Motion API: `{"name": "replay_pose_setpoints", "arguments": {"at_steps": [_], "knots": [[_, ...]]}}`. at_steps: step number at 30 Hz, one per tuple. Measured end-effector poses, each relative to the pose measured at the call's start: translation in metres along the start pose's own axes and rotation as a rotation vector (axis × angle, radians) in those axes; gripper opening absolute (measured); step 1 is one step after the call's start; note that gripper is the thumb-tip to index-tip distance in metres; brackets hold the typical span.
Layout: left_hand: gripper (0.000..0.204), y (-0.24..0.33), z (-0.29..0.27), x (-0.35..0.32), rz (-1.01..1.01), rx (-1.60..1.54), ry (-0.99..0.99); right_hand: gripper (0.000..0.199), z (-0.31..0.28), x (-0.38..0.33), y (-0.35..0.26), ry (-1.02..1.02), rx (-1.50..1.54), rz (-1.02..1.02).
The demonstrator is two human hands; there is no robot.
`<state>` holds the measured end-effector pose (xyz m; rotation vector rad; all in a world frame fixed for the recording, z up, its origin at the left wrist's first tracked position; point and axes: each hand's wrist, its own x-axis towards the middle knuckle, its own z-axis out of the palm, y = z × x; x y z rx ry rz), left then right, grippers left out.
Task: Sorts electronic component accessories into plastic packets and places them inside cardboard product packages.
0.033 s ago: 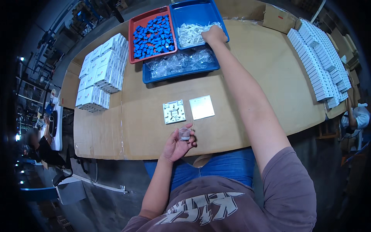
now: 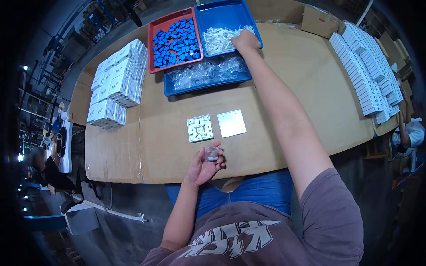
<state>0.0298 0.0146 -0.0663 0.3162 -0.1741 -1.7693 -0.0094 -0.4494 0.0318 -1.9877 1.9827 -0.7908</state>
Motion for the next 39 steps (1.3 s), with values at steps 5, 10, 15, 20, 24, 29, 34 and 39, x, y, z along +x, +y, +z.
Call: {"name": "replay_pose_setpoints", "arguments": {"at_steps": [5,10,15,20,24,29,34,39], "knots": [[0.057,0.0,-0.004,-0.003,0.014,0.057,0.044,0.04,-0.005,0.005,-0.005,-0.136,0.079,0.046],[0.057,-0.005,-0.003,0.002,0.006,0.042,0.02,0.028,0.012,0.045,0.032,-0.163,0.222,0.036],[0.059,0.0,-0.003,-0.005,0.028,0.03,0.025,0.024,0.016,0.027,0.023,-0.253,0.485,-0.011],[0.059,-0.005,-0.001,0.002,0.007,0.019,-0.008,0.023,0.006,0.043,0.042,-0.344,0.734,-0.028],[0.06,-0.001,-0.004,-0.001,0.01,0.022,-0.007,0.018,-0.005,0.03,0.038,-0.448,0.795,-0.041],[0.06,0.0,-0.005,-0.002,0.006,0.034,-0.001,0.015,-0.023,0.021,0.036,-0.502,0.785,-0.123],[0.059,-0.001,-0.006,0.001,-0.015,0.068,0.017,0.019,-0.058,0.011,0.032,-0.542,1.091,-0.065],[0.056,-0.002,-0.009,-0.003,0.001,0.06,0.027,0.009,-0.158,-0.059,0.0,-0.75,1.81,-0.339]]}}
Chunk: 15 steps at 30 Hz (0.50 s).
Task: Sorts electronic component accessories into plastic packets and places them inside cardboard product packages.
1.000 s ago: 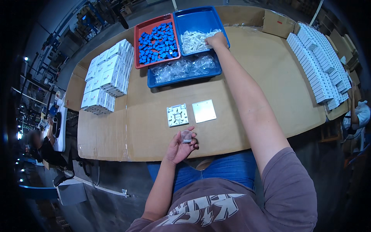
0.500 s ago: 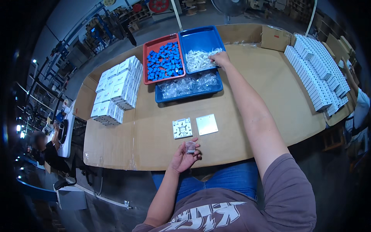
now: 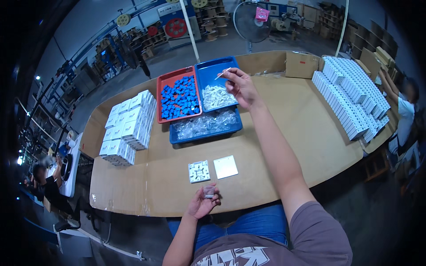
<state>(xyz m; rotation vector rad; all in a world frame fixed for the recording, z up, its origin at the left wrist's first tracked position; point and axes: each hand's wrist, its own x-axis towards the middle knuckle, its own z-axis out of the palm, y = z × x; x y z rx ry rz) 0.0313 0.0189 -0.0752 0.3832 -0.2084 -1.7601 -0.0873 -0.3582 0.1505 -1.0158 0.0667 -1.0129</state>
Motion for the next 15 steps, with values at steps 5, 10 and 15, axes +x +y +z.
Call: {"name": "replay_pose_setpoints", "arguments": {"at_steps": [5,10,15], "knots": [[0.052,-0.005,0.005,-0.002,0.018,-0.079,-0.01,0.012,0.045,-0.062,-0.043,-0.114,-0.014,-0.131],[0.047,-0.001,0.038,-0.007,0.221,0.259,0.122,0.025,0.055,-0.109,-0.049,0.082,-0.304,-0.174],[0.037,0.018,0.112,0.031,0.595,0.709,0.33,0.027,0.072,-0.161,-0.029,0.21,-0.545,-0.225]]}}
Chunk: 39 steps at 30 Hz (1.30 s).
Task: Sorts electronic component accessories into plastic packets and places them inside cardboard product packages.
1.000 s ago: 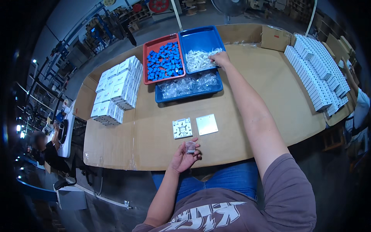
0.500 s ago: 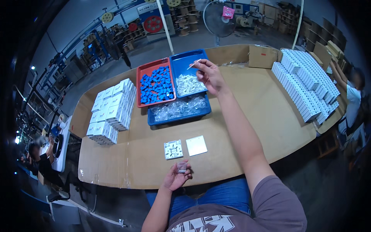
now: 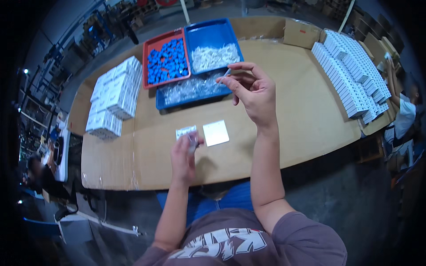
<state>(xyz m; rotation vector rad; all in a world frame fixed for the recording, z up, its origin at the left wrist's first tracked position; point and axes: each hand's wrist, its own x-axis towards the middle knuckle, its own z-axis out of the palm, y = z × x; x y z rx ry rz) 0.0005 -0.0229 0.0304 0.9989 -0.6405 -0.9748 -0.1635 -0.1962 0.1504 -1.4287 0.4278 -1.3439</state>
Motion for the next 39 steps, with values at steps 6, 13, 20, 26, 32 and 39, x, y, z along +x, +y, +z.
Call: {"name": "replay_pose_setpoints", "arguments": {"at_steps": [6,13,20,26,32,39], "knots": [[0.054,0.017,0.024,0.026,-0.205,-0.522,-0.044,0.02,0.021,-0.027,0.021,-0.017,0.054,0.096],[0.058,0.022,0.025,0.004,-0.278,-0.6,-0.157,0.019,0.033,-0.041,0.021,-0.16,-0.006,0.148],[0.045,0.028,0.017,-0.005,-0.278,-0.577,-0.147,0.014,0.039,-0.047,0.025,-0.441,-0.024,0.346],[0.045,0.019,0.004,-0.006,-0.321,-0.543,-0.126,0.009,0.037,-0.047,0.044,-0.51,-0.059,0.194],[0.04,0.015,0.002,-0.01,-0.32,-0.49,-0.043,0.008,0.04,-0.051,0.054,-0.56,-0.149,0.206],[0.041,0.014,-0.001,-0.012,-0.307,-0.427,-0.018,0.01,0.043,-0.057,0.051,-0.631,-0.191,0.238]]}}
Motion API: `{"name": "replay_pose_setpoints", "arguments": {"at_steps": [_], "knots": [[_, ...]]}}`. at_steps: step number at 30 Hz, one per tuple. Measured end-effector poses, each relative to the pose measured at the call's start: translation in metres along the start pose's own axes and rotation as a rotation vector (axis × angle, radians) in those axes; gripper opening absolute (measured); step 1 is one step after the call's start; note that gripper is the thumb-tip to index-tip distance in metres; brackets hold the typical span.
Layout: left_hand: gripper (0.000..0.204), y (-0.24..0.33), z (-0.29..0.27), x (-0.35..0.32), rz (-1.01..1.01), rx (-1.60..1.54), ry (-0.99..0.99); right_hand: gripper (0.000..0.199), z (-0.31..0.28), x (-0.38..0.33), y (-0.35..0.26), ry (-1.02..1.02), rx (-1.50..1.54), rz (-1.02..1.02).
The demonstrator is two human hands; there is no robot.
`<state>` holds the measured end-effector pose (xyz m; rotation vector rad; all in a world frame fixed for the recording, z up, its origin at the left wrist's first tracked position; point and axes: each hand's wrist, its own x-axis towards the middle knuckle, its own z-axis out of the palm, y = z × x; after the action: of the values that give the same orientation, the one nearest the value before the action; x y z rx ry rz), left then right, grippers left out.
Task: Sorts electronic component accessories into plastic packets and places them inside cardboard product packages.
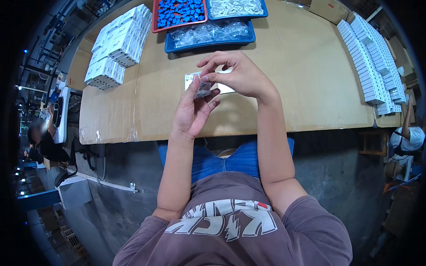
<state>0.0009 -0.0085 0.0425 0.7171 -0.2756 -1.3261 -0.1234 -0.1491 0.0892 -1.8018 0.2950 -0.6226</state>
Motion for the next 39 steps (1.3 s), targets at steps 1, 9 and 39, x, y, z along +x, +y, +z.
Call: {"name": "replay_pose_setpoints", "arguments": {"at_steps": [1,9,39], "knots": [[0.042,0.0,-0.001,0.0,-0.01,0.016,0.028,0.011,-0.001,-0.001,-0.002,-0.004,-0.043,-0.005],[0.051,0.0,-0.002,0.003,-0.023,0.295,0.064,0.013,-0.009,-0.01,-0.008,-0.108,-0.175,0.045],[0.017,0.006,0.017,0.015,0.419,0.747,0.17,0.036,0.002,0.014,0.015,0.166,0.282,0.015]]}}
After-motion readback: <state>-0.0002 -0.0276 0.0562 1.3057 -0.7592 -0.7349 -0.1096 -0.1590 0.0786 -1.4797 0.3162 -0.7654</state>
